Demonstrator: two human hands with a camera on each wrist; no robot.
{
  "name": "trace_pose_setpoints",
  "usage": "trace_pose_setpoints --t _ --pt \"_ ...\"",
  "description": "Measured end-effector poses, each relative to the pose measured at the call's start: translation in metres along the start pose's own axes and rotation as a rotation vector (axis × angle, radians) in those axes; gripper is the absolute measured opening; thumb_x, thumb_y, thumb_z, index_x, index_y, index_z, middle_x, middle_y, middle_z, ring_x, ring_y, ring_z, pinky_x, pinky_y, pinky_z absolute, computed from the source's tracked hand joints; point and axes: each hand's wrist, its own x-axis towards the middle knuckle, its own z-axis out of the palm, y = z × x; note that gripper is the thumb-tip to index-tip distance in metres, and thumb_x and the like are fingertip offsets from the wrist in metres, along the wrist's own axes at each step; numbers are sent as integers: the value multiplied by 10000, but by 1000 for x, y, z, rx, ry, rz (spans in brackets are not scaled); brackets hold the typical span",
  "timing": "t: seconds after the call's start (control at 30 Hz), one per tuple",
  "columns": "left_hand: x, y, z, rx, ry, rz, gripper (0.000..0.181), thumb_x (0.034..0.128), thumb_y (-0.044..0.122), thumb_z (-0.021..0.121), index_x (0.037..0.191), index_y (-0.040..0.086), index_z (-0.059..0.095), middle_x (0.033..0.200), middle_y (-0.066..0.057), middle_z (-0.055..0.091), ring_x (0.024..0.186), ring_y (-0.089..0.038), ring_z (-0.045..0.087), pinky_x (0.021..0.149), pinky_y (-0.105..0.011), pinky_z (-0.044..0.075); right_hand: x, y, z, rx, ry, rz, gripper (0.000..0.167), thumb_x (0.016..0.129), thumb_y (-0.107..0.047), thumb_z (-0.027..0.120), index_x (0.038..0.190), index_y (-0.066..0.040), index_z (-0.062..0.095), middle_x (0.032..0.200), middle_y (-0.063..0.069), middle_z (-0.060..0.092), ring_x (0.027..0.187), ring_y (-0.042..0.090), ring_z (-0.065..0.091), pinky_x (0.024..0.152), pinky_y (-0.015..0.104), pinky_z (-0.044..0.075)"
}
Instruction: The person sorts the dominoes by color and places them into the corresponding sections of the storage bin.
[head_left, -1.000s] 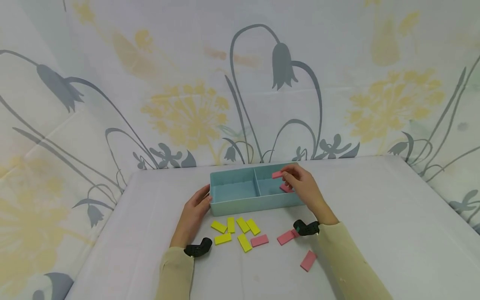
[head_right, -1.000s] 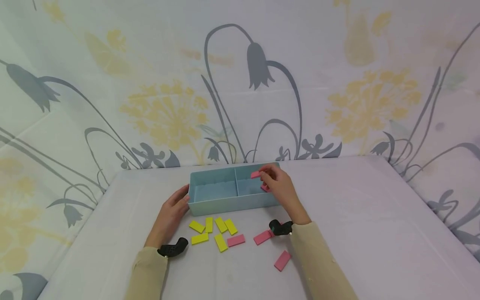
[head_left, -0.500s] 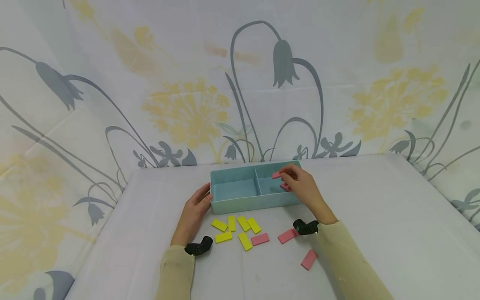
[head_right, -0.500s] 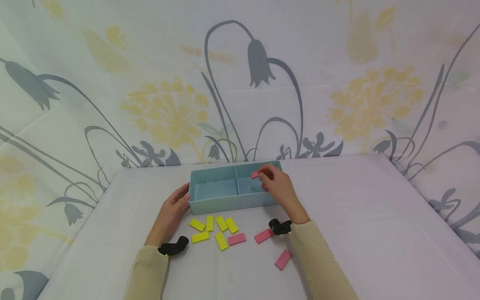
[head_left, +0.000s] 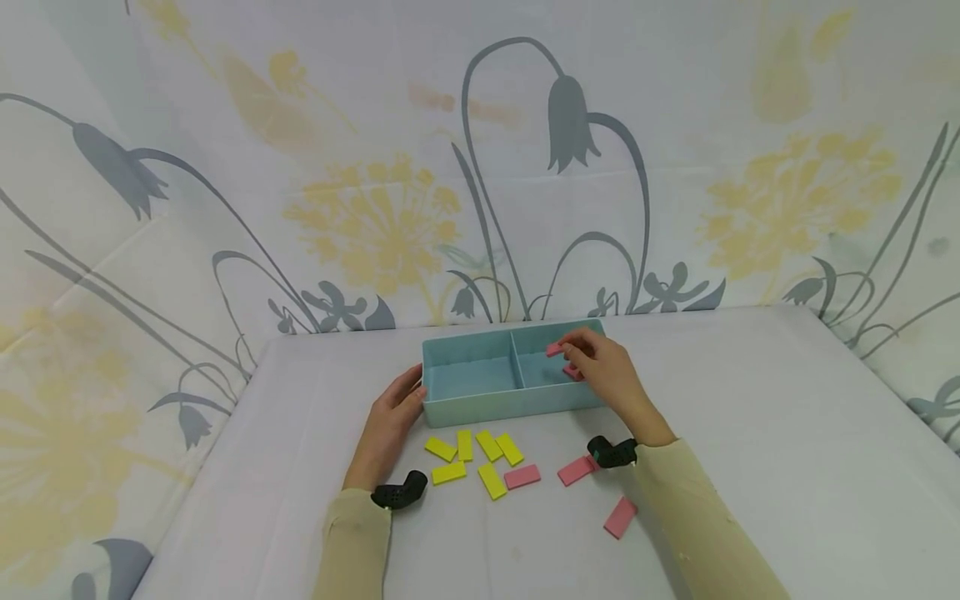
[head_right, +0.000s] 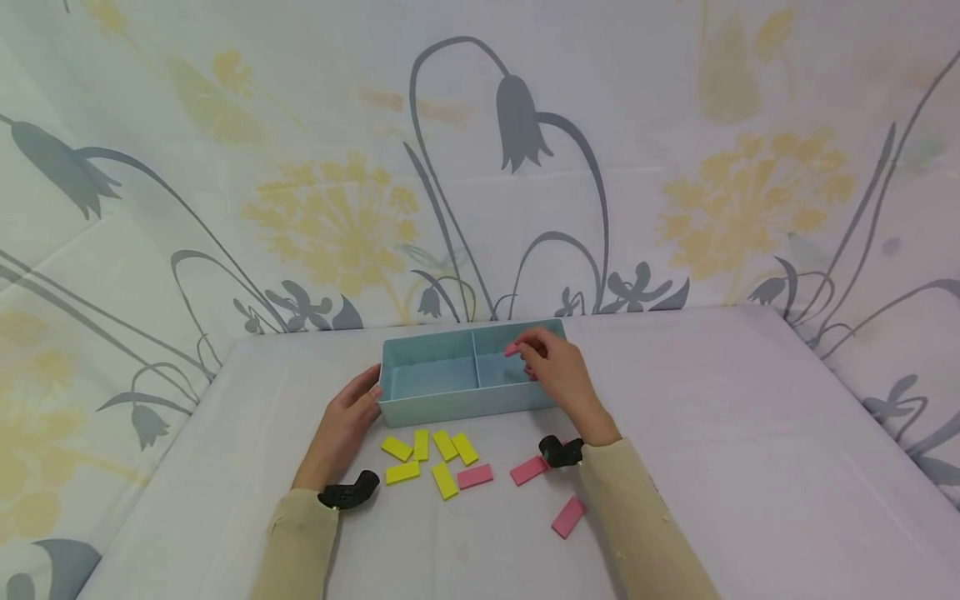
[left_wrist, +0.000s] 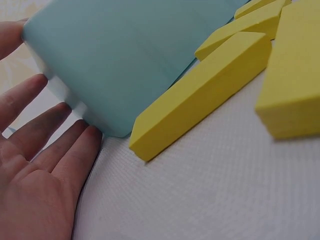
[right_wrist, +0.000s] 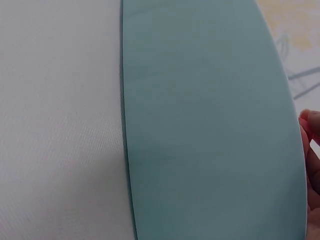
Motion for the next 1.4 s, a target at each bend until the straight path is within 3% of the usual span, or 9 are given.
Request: trace_pose_setpoints --t 0.23,0.57,0.9,1.4 --pt "0 1 0 -4 -6 6 486 885 379 524 1341 270 397 1358 107 375 1228 -87 354 997 -348 338 -1 -2 1 -5 -3 9 222 909 -324 502 1051 -188 605 912 98 633 719 241 588 655 325 482" --pt "-3 2 1 20 10 -6 594 799 549 547 1323 307 409 1324 157 387 1219 -78 361 993 -346 343 -1 -2 2 -21 -11 0 245 905 -343 503 1075 -208 617 970 73 635 730 208 605 660 321 475" --pt "-2 2 0 -6 -13 5 548 849 462 538 1342 271 394 1373 82 365 1233 -101 354 997 -342 337 0 -2 1 -28 -7 -13 236 913 -312 498 1096 -209 607 896 90 635 685 208 594 630 325 461" --pt "-2 2 1 -16 0 -6 466 891 367 517 1335 285 400 1347 136 371 1238 -96 344 1002 -344 329 0 -1 2 -50 9 -51 245 912 -208 510 1122 -111 589 947 124 627 711 240 593 604 303 499"
